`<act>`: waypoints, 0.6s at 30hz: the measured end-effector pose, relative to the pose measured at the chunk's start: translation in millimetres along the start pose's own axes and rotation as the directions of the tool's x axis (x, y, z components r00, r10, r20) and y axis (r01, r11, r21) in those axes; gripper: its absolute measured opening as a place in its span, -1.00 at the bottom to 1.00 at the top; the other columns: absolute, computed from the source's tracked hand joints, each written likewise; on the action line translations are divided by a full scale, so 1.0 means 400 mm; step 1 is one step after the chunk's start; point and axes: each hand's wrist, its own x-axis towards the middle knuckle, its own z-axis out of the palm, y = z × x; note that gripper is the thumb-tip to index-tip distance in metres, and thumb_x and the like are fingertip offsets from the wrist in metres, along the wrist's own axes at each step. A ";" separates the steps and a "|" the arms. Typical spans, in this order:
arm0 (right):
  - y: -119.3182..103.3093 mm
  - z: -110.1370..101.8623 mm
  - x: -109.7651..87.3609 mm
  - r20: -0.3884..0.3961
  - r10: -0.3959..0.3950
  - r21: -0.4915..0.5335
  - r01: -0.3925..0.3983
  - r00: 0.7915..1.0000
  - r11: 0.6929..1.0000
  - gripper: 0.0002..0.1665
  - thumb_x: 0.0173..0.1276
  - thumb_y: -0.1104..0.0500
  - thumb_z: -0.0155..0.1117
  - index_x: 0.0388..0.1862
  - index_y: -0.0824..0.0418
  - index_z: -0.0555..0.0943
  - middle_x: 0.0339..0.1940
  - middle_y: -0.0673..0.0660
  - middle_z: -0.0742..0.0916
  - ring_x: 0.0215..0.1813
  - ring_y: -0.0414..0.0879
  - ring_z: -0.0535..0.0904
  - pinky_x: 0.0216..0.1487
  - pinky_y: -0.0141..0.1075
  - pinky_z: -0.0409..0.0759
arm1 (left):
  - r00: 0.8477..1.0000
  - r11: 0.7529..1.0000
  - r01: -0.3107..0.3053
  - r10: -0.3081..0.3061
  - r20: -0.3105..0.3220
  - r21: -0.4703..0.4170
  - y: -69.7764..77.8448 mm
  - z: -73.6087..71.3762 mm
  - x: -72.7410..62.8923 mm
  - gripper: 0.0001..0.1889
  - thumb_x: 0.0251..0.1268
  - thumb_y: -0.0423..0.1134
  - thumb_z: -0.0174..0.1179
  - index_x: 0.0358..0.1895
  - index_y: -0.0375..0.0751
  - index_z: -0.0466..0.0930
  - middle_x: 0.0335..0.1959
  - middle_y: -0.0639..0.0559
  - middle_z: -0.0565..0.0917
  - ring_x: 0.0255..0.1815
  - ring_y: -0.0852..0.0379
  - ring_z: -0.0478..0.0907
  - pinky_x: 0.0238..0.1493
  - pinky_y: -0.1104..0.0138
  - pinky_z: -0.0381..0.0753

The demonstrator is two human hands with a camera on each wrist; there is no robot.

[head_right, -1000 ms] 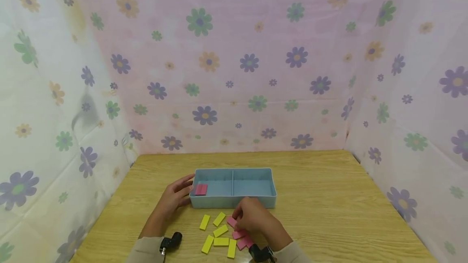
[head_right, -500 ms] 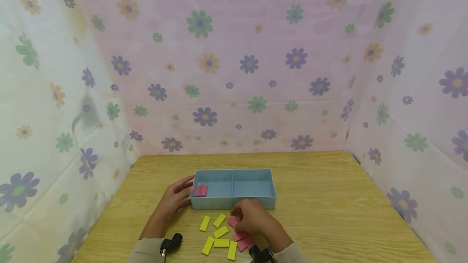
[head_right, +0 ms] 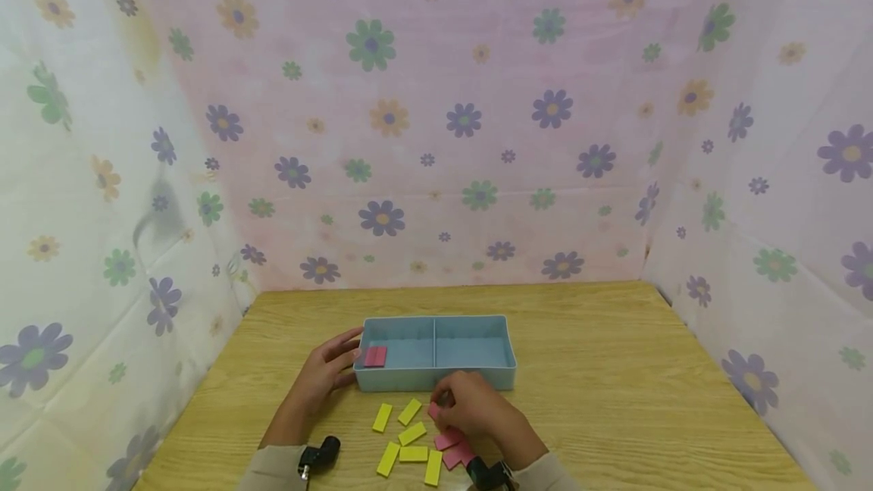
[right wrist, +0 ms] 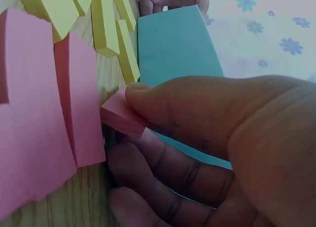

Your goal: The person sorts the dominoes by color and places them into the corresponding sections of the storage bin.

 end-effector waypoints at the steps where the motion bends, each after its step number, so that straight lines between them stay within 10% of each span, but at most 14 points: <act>1: 0.001 -0.001 0.000 0.000 -0.001 0.004 0.001 1.000 1.000 -0.79 0.23 0.24 0.48 -0.13 0.12 0.79 -0.45 -0.07 0.74 -0.39 -0.23 0.59 -0.39 -0.32 0.56 | 1.000 1.000 -0.001 0.001 -0.002 0.000 0.001 0.000 0.000 -0.45 0.55 -0.22 0.19 0.54 -0.02 0.39 0.49 -0.28 0.44 0.43 -0.27 0.49 0.20 -0.01 0.69; 18: -0.008 -0.021 0.001 0.021 -0.036 0.027 0.035 0.999 0.999 -0.82 0.37 0.21 0.41 -0.05 0.11 0.75 -0.33 -0.07 0.74 -0.29 -0.20 0.64 -0.29 -0.30 0.63 | 1.000 1.000 -0.004 0.004 -0.012 0.015 0.005 0.004 -0.002 -0.44 0.55 -0.19 0.19 0.55 -0.07 0.38 0.49 -0.31 0.44 0.41 -0.29 0.51 0.21 -0.03 0.69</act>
